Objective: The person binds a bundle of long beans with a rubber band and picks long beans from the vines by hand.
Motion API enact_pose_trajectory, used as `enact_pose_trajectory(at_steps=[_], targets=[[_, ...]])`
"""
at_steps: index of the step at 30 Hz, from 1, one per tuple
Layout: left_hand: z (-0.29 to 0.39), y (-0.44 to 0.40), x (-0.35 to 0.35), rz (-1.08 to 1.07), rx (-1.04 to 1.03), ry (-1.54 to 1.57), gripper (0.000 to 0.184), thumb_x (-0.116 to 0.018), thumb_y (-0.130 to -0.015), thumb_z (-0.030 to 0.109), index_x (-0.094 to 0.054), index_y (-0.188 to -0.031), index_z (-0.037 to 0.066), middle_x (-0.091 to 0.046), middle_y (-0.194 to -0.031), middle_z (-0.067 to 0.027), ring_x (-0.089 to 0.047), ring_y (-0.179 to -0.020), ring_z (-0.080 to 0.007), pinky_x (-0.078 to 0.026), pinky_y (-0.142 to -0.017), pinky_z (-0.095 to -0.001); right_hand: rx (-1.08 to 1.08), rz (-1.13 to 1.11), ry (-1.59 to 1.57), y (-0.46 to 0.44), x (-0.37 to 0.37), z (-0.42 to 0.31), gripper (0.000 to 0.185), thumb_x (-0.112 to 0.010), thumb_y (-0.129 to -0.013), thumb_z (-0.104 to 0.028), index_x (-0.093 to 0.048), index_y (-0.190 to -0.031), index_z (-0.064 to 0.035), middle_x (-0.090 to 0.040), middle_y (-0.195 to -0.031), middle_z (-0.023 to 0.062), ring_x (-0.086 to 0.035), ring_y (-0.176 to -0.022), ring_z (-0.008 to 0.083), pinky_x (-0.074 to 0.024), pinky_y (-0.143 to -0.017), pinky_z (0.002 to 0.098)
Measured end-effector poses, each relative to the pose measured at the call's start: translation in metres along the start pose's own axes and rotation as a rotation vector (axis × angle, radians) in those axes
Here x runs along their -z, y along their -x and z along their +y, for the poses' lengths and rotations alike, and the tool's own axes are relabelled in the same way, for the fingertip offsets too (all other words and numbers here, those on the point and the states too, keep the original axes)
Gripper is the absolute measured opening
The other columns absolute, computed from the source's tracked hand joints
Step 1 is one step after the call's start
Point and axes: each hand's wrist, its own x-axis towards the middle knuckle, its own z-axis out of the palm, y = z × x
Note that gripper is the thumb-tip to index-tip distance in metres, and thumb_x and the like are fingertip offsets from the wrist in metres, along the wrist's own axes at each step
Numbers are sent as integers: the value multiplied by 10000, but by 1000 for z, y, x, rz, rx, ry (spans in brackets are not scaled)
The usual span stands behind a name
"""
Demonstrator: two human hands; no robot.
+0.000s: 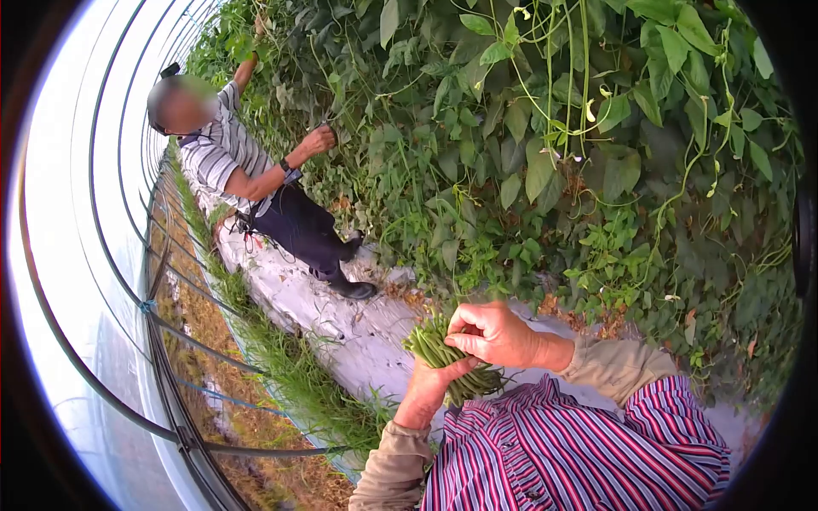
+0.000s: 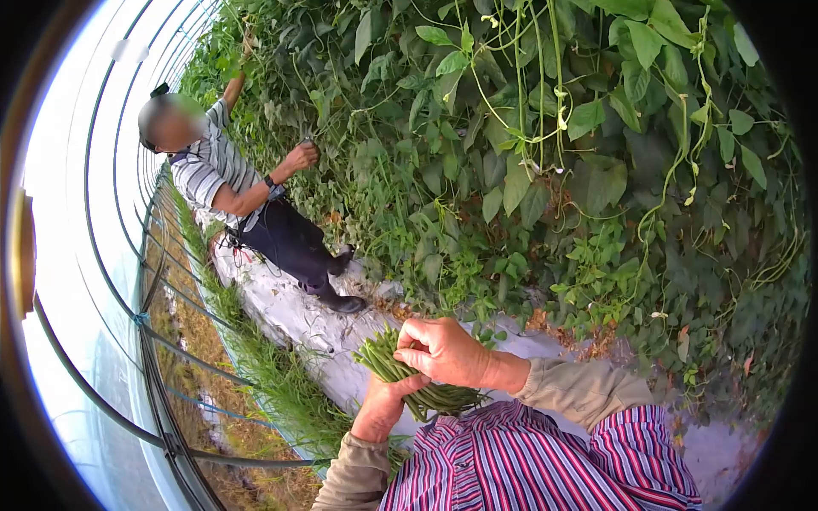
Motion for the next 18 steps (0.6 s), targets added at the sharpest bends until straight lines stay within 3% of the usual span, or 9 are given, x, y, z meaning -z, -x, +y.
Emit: enact_pose_trajectory(at_steps=[5,8,13,18], targets=[[-6,7,-1,9,45,35,475,-733,-699,14,-546,-1136,27,-583,-1073,-33,-558,-994,-144,-480,-831,-284,-57,-17,-32,8,-3,2,108,-668,-818,-55,-569,-822,-12,-603,-698,30,-555,-611,78,-443,-525,238],[-8,9,-2,0,59,72,486,-733,-695,10,-542,-1142,24,-589,-1057,-43,-579,-966,-156,-498,-819,-299,-78,-24,-70,10,-3,-2,103,-653,-837,-65,-565,-837,-11,-594,-690,19,-539,-575,62,-437,-496,220],[-18,10,2,-74,69,147,434,-713,-701,34,-545,-1101,9,-634,-905,-94,-632,-837,-202,-523,-784,-324,-387,-37,-387,13,-4,-6,91,-590,-892,-81,-542,-863,-9,-558,-667,4,-510,-545,43,-423,-458,201],[-19,8,0,-109,84,204,381,-714,-710,48,-547,-1049,3,-634,-881,-99,-638,-796,-208,-532,-735,-318,-430,5,-417,16,-7,2,94,-584,-894,-78,-536,-851,-10,-555,-663,2,-512,-546,46,-420,-463,207]])
